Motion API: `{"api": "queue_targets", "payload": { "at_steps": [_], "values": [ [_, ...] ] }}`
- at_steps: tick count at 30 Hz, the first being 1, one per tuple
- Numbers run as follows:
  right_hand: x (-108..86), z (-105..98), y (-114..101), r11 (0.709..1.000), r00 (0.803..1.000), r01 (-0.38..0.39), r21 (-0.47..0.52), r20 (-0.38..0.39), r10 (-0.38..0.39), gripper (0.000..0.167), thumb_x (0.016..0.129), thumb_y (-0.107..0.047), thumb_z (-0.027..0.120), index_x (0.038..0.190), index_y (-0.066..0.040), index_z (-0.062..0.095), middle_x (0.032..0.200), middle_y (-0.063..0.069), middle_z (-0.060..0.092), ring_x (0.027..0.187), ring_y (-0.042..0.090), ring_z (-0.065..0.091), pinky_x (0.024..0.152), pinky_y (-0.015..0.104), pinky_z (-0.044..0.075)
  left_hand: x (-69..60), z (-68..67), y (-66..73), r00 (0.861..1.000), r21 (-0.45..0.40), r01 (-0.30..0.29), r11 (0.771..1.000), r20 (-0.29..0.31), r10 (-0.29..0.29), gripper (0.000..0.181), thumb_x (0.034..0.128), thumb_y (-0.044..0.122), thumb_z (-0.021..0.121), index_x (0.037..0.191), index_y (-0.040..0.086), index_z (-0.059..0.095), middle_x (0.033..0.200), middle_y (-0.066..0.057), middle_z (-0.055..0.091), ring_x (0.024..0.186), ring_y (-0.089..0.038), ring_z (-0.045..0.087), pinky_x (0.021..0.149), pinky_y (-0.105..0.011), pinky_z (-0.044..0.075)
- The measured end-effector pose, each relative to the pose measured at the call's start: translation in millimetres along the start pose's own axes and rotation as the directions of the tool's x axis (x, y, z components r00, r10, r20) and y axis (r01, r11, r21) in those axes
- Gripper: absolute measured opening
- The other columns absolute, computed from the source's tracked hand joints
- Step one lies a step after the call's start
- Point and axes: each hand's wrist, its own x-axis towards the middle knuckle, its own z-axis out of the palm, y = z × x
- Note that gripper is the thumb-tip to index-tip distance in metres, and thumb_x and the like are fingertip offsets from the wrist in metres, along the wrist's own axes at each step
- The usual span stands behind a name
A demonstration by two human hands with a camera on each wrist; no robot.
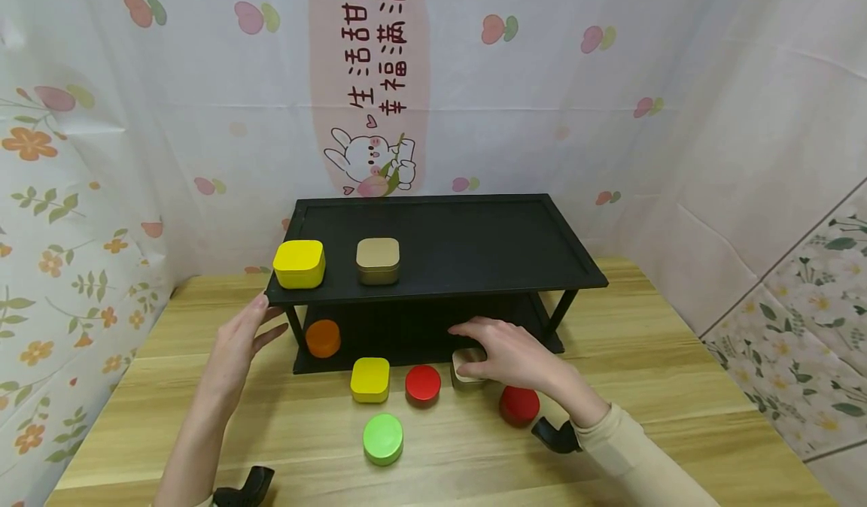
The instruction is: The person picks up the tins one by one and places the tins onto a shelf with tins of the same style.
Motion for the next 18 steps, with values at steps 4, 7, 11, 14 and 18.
{"api": "queue_targets", "payload": {
  "at_steps": [4, 7, 11, 14, 18],
  "values": [
    [1.6, 0.5, 1.0, 1.000, 1.000, -0.008, 0.004, 0.026, 0.008, 0.056, 0.089, -0.030, 0.081, 0.139, -0.012, 0.064, 0.137, 0.010, 0.067, 0.117, 0.028, 0.066, 0.080, 0.037, 0.058, 0.2, 0.0, 0.5, 1.000, 0.001, 0.013, 1.000, 0.002, -0.013, 0.059, 0.1119, 0.042, 0.037, 0.156, 0.003, 0.042, 0.156, -0.008, 0.041, 0.121, 0.003, 0.055, 0.094, -0.006, 0.053],
    [2.3, 0.6, 1.1, 1.000, 0.999, -0.017, 0.003, 0.047, 0.017, 0.057, 0.088, -0.030, 0.081, 0.139, -0.011, 0.064, 0.137, 0.010, 0.066, 0.117, 0.029, 0.066, 0.082, 0.039, 0.059, 0.0, -0.1, 1.3, 1.000, 0.011, 0.021, 1.000, 0.005, -0.021, 0.060, 0.1119, 0.044, 0.036, 0.157, 0.003, 0.041, 0.160, -0.014, 0.038, 0.121, 0.004, 0.054, 0.094, -0.006, 0.053],
    [2.6, 0.4, 0.6, 0.999, 0.997, -0.033, -0.016, 0.073, 0.034, 0.057, 0.087, -0.028, 0.082, 0.138, -0.011, 0.064, 0.136, 0.010, 0.067, 0.115, 0.027, 0.066, 0.085, 0.042, 0.059, -0.4, -0.5, 2.1, 0.999, 0.009, 0.032, 0.999, 0.007, -0.032, 0.062, 0.1120, 0.044, 0.036, 0.157, 0.002, 0.039, 0.163, -0.019, 0.034, 0.121, 0.004, 0.053, 0.094, -0.005, 0.052],
    [3.1, 0.4, 0.6, 0.999, 0.995, -0.044, -0.030, 0.093, 0.047, 0.057, 0.086, -0.027, 0.082, 0.138, -0.010, 0.064, 0.135, 0.011, 0.067, 0.112, 0.025, 0.065, 0.086, 0.042, 0.058, -0.7, -0.3, 2.5, 0.999, -0.005, 0.035, 0.999, 0.004, -0.035, 0.061, 0.1120, 0.043, 0.036, 0.157, 0.002, 0.039, 0.164, -0.019, 0.033, 0.121, 0.004, 0.052, 0.093, -0.005, 0.053],
    [4.3, 1.3, 0.4, 0.998, 0.992, -0.050, -0.035, 0.113, 0.054, 0.059, 0.086, -0.027, 0.083, 0.139, -0.010, 0.064, 0.134, 0.011, 0.067, 0.109, 0.024, 0.064, 0.087, 0.042, 0.058, -1.1, 0.3, 2.6, 1.000, -0.012, 0.029, 1.000, 0.000, -0.029, 0.060, 0.1122, 0.042, 0.036, 0.157, 0.002, 0.040, 0.164, -0.019, 0.033, 0.121, 0.003, 0.053, 0.093, -0.005, 0.053]
  ]
}}
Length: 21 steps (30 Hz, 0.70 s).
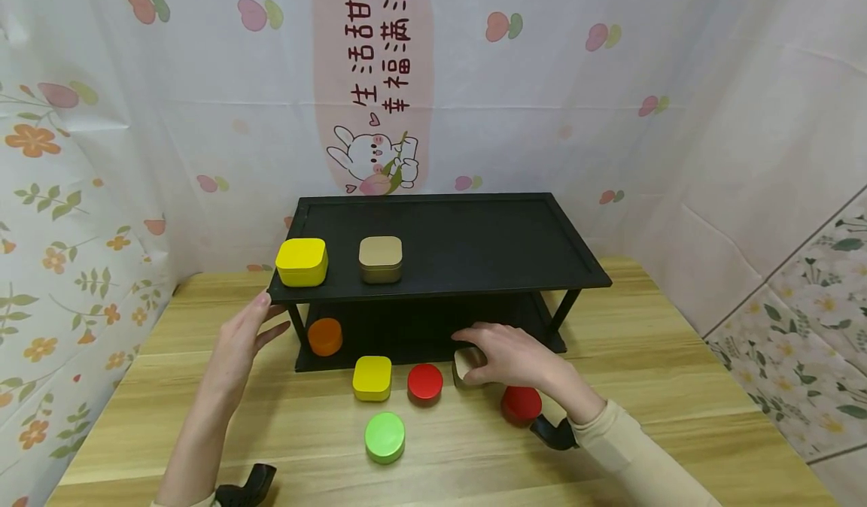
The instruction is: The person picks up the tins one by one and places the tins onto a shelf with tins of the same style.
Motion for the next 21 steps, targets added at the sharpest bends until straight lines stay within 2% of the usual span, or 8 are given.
{"api": "queue_targets", "payload": {
  "at_steps": [6, 21],
  "values": [
    [1.5, 4.1, 1.1, 1.000, 1.000, -0.010, 0.000, 0.011, 0.010, 0.059, 0.085, -0.026, 0.084, 0.138, -0.011, 0.064, 0.131, 0.009, 0.068, 0.107, 0.022, 0.063, 0.089, 0.043, 0.058, 0.3, 0.3, 0.5, 1.000, 0.019, 0.002, 1.000, 0.001, -0.002, 0.060, 0.1122, 0.043, 0.035, 0.157, 0.003, 0.040, 0.164, -0.019, 0.033, 0.121, 0.003, 0.052, 0.093, -0.004, 0.052],
    [1.1, 10.7, 3.7, 0.999, 0.999, -0.029, 0.014, 0.020, 0.029, 0.061, 0.080, -0.018, 0.088, 0.137, -0.013, 0.064, 0.117, 0.002, 0.068, 0.090, 0.016, 0.055, 0.073, 0.034, 0.051, 1.0, 0.3, 0.3, 1.000, 0.008, -0.002, 1.000, 0.003, 0.002, 0.060, 0.1123, 0.042, 0.036, 0.157, 0.002, 0.040, 0.164, -0.019, 0.033, 0.122, 0.002, 0.053, 0.094, -0.006, 0.053]
  ]
}}
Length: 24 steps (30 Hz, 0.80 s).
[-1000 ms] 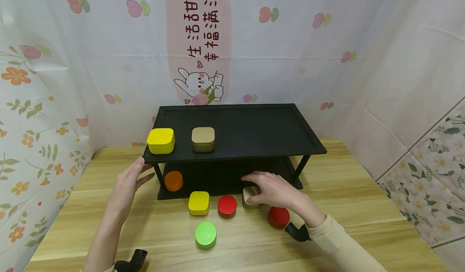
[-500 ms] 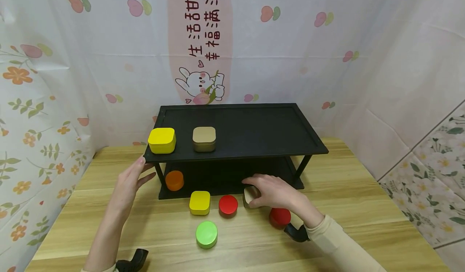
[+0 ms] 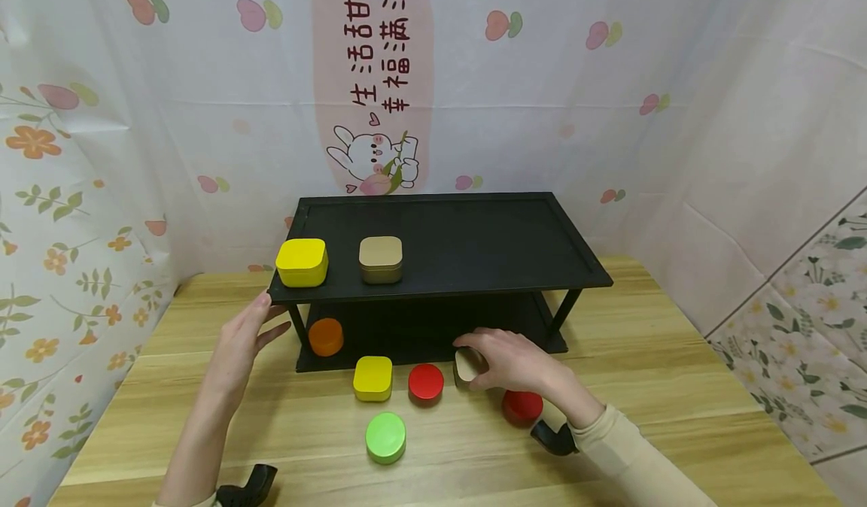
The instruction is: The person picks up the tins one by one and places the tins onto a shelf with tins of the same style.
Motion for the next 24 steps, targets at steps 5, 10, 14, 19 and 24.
{"api": "queue_targets", "payload": {
  "at_steps": [5, 10, 14, 19, 24],
  "values": [
    [-0.1, 1.3, 1.2, 1.000, 1.000, 0.002, -0.014, -0.008, -0.002, 0.061, 0.079, -0.017, 0.089, 0.136, -0.013, 0.065, 0.109, 0.000, 0.067, 0.087, 0.015, 0.054, 0.071, 0.031, 0.050, -0.4, -0.1, -0.1, 1.000, 0.007, -0.006, 1.000, 0.004, 0.006, 0.060, 0.1124, 0.042, 0.035, 0.156, 0.002, 0.040, 0.163, -0.020, 0.034, 0.122, 0.003, 0.054, 0.094, -0.006, 0.053],
    [0.0, 1.8, 1.4, 1.000, 1.000, 0.006, -0.009, -0.014, -0.006, 0.059, 0.079, -0.016, 0.089, 0.134, -0.013, 0.066, 0.109, 0.000, 0.067, 0.087, 0.014, 0.054, 0.072, 0.031, 0.050, -0.4, 0.0, 0.0, 1.000, 0.007, -0.004, 1.000, 0.001, 0.004, 0.060, 0.1123, 0.042, 0.036, 0.156, 0.002, 0.041, 0.162, -0.019, 0.035, 0.122, 0.002, 0.054, 0.094, -0.006, 0.053],
    [0.1, 2.6, 2.3, 1.000, 1.000, 0.010, -0.009, -0.021, -0.010, 0.058, 0.079, -0.016, 0.089, 0.132, -0.013, 0.066, 0.109, 0.000, 0.067, 0.087, 0.015, 0.054, 0.072, 0.031, 0.050, -0.6, 0.0, -0.1, 1.000, 0.008, -0.009, 1.000, 0.001, 0.009, 0.060, 0.1124, 0.042, 0.035, 0.156, 0.001, 0.041, 0.163, -0.019, 0.034, 0.122, 0.003, 0.054, 0.093, -0.006, 0.053],
    [-0.2, 3.4, 2.8, 1.000, 0.999, 0.019, -0.013, -0.032, -0.019, 0.056, 0.080, -0.016, 0.088, 0.132, -0.013, 0.067, 0.106, 0.000, 0.066, 0.086, 0.015, 0.054, 0.070, 0.031, 0.049, -0.6, 0.1, 0.0, 1.000, 0.007, -0.016, 1.000, 0.002, 0.016, 0.060, 0.1124, 0.041, 0.036, 0.156, 0.001, 0.041, 0.164, -0.020, 0.034, 0.122, 0.003, 0.054, 0.094, -0.006, 0.053],
    [0.3, 5.0, 3.7, 1.000, 0.998, 0.025, -0.012, -0.049, -0.025, 0.055, 0.080, -0.019, 0.088, 0.131, -0.014, 0.068, 0.106, -0.002, 0.067, 0.086, 0.014, 0.054, 0.070, 0.029, 0.048, -0.9, 0.6, -0.4, 1.000, 0.006, -0.021, 1.000, 0.000, 0.021, 0.059, 0.1125, 0.041, 0.036, 0.156, 0.002, 0.041, 0.162, -0.020, 0.035, 0.122, 0.002, 0.054, 0.094, -0.006, 0.053]
  ]
}}
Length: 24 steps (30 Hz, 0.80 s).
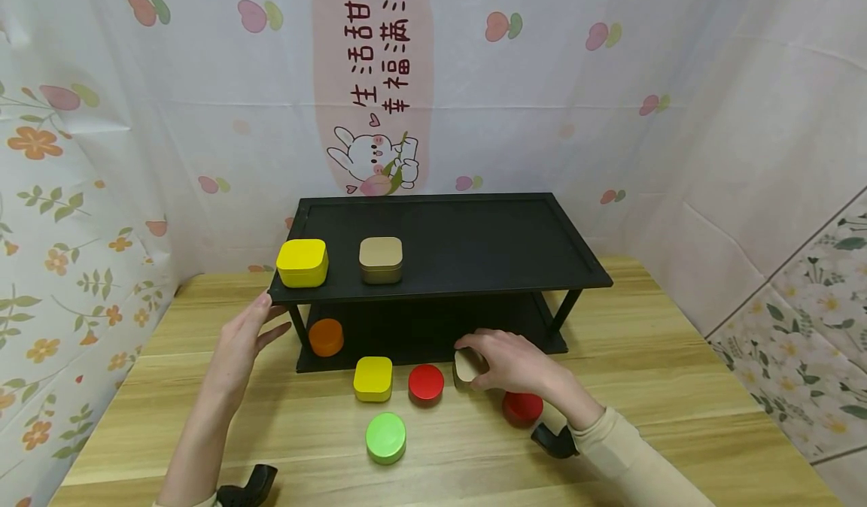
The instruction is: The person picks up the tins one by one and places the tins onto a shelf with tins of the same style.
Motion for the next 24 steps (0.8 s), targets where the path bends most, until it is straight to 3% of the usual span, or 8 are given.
{"api": "queue_targets", "payload": {
  "at_steps": [9, 16, 24],
  "values": [
    [0.8, -2.4, -0.5, 1.000, 0.998, 0.026, -0.009, -0.054, -0.026, 0.051, 0.080, -0.022, 0.087, 0.128, -0.016, 0.070, 0.108, -0.002, 0.069, 0.084, 0.013, 0.053, 0.064, 0.025, 0.047, 0.3, 0.0, 0.0, 1.000, 0.015, 0.001, 1.000, 0.001, -0.001, 0.060, 0.1122, 0.043, 0.035, 0.156, 0.002, 0.041, 0.162, -0.020, 0.035, 0.123, 0.002, 0.054, 0.095, -0.007, 0.053],
    [-2.0, -8.5, -4.0, 0.999, 0.993, 0.049, -0.014, -0.107, -0.050, 0.050, 0.080, -0.020, 0.085, 0.127, -0.017, 0.071, 0.099, -0.004, 0.065, 0.079, 0.011, 0.051, 0.057, 0.020, 0.041, 0.0, -0.4, 0.6, 1.000, 0.001, 0.013, 1.000, 0.004, -0.013, 0.061, 0.1121, 0.044, 0.035, 0.157, 0.002, 0.039, 0.166, -0.019, 0.032, 0.123, 0.002, 0.052, 0.094, -0.005, 0.052],
    [-6.8, -13.4, -8.2, 0.997, 0.985, 0.079, -0.022, -0.154, -0.082, 0.051, 0.081, -0.024, 0.085, 0.129, -0.019, 0.070, 0.111, -0.001, 0.069, 0.083, 0.010, 0.055, 0.058, 0.018, 0.044, 0.2, 0.0, -1.1, 1.000, -0.018, -0.003, 1.000, 0.000, 0.003, 0.059, 0.1122, 0.042, 0.036, 0.157, 0.003, 0.041, 0.162, -0.017, 0.035, 0.123, 0.001, 0.053, 0.095, -0.008, 0.054]
  ]
}}
